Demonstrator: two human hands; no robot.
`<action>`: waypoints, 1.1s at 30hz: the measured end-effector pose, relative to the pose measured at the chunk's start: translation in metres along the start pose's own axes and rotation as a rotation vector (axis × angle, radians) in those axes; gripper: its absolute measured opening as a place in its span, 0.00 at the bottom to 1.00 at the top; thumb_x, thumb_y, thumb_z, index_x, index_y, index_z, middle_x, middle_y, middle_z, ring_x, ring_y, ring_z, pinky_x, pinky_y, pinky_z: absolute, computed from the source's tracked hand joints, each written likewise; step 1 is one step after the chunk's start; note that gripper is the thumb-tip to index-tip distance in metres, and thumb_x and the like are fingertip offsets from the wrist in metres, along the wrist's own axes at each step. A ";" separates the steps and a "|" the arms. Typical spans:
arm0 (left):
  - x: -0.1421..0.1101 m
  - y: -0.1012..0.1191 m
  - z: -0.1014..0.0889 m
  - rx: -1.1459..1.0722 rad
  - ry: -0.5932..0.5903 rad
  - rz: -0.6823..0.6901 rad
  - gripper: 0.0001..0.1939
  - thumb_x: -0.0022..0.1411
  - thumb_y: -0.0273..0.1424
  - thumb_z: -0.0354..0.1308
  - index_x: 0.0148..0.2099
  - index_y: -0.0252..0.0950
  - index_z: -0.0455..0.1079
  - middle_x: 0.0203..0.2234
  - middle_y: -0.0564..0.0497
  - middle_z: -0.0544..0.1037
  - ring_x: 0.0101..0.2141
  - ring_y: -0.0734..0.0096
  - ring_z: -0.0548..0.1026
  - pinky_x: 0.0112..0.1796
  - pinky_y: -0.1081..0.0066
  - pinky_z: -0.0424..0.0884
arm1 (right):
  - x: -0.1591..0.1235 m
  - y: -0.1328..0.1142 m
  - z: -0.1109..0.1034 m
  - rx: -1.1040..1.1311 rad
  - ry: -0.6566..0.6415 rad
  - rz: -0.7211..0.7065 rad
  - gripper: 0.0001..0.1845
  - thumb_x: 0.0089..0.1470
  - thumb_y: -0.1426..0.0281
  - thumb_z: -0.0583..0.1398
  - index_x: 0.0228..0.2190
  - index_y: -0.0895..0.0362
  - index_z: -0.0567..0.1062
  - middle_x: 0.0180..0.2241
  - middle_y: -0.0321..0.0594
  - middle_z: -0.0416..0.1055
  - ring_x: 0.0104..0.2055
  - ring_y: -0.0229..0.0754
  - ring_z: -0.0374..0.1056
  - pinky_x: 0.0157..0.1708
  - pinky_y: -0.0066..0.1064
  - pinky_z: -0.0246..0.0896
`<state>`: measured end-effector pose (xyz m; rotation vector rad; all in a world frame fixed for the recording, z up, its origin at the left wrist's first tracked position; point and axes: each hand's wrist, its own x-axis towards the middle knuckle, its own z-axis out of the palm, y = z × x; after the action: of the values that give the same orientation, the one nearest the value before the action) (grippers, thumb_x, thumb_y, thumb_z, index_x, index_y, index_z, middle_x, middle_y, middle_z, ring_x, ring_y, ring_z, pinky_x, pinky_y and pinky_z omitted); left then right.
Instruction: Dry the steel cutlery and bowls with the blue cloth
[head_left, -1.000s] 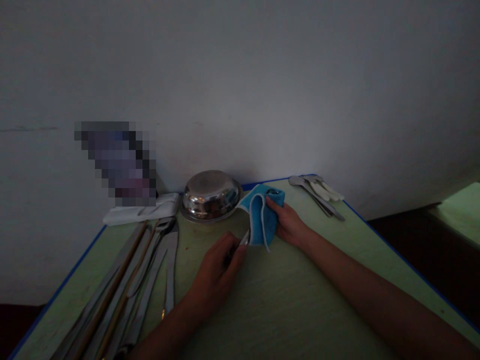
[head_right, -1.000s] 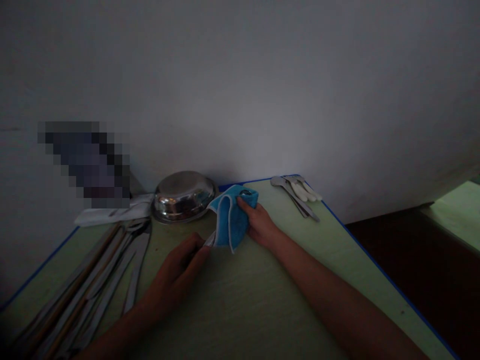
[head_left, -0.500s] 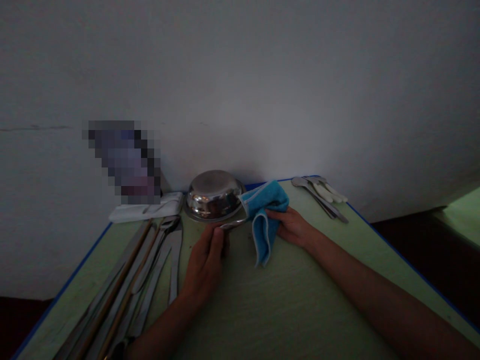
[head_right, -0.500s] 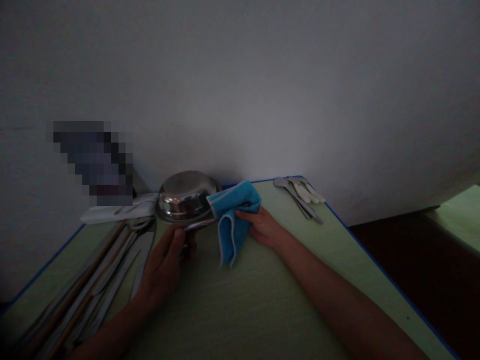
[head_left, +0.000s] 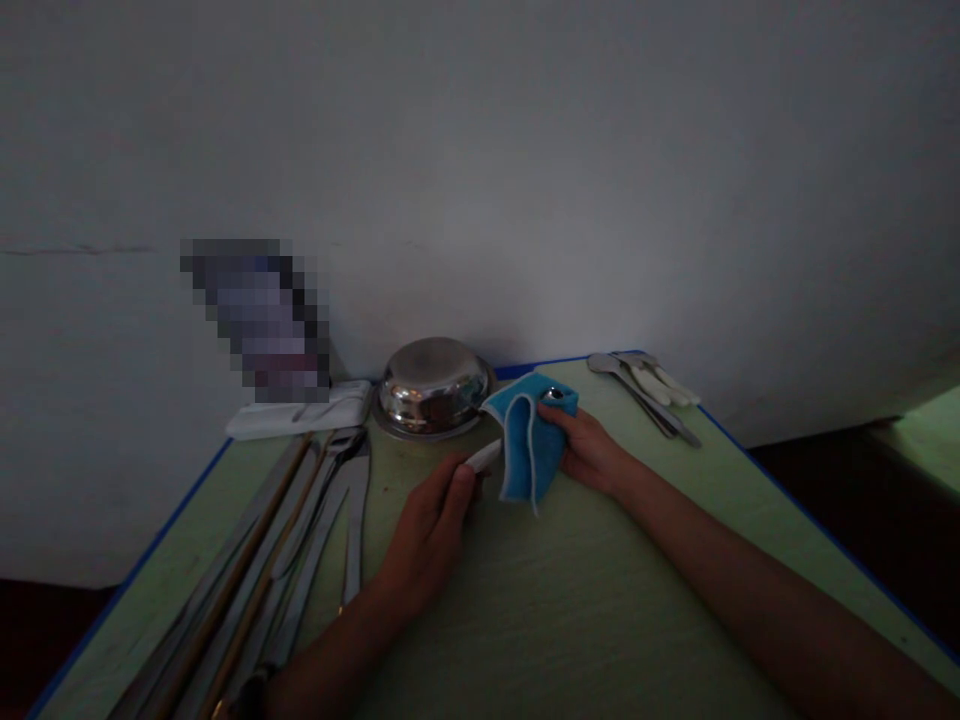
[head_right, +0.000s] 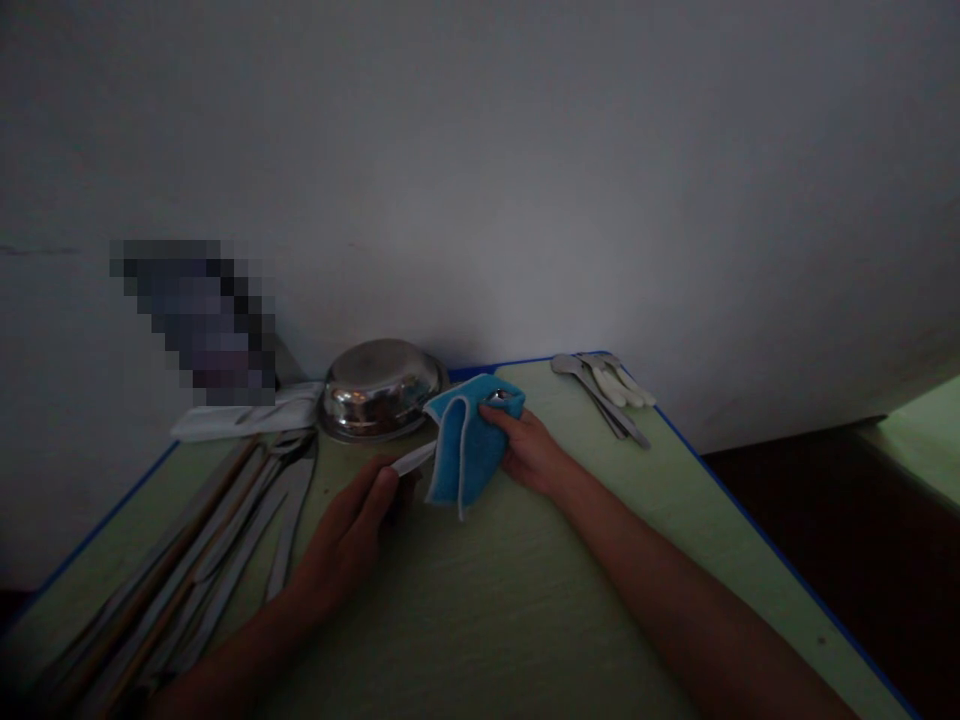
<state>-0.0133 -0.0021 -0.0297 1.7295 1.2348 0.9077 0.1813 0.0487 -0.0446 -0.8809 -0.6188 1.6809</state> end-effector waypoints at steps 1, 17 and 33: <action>0.000 -0.001 0.000 -0.017 0.004 -0.013 0.16 0.65 0.40 0.42 0.32 0.36 0.63 0.21 0.55 0.65 0.23 0.73 0.64 0.25 0.74 0.60 | -0.001 -0.001 -0.001 -0.008 -0.012 0.012 0.07 0.41 0.73 0.63 0.28 0.58 0.74 0.24 0.34 0.75 0.26 0.36 0.71 0.35 0.30 0.67; 0.003 0.004 0.000 0.030 -0.035 -0.031 0.13 0.63 0.38 0.46 0.33 0.37 0.66 0.22 0.54 0.69 0.24 0.71 0.65 0.25 0.73 0.60 | 0.002 0.003 0.002 0.021 -0.010 0.002 0.07 0.43 0.71 0.64 0.29 0.58 0.74 0.25 0.35 0.76 0.26 0.36 0.71 0.35 0.30 0.67; -0.002 0.001 -0.002 -0.059 -0.098 0.004 0.14 0.64 0.37 0.42 0.30 0.36 0.62 0.19 0.56 0.62 0.22 0.73 0.62 0.25 0.73 0.59 | -0.003 0.002 0.003 -0.051 -0.028 -0.071 0.12 0.38 0.64 0.67 0.27 0.55 0.73 0.24 0.32 0.74 0.27 0.37 0.70 0.34 0.30 0.66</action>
<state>-0.0151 -0.0039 -0.0283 1.7097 1.1305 0.8439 0.1776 0.0456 -0.0440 -0.8630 -0.7066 1.6217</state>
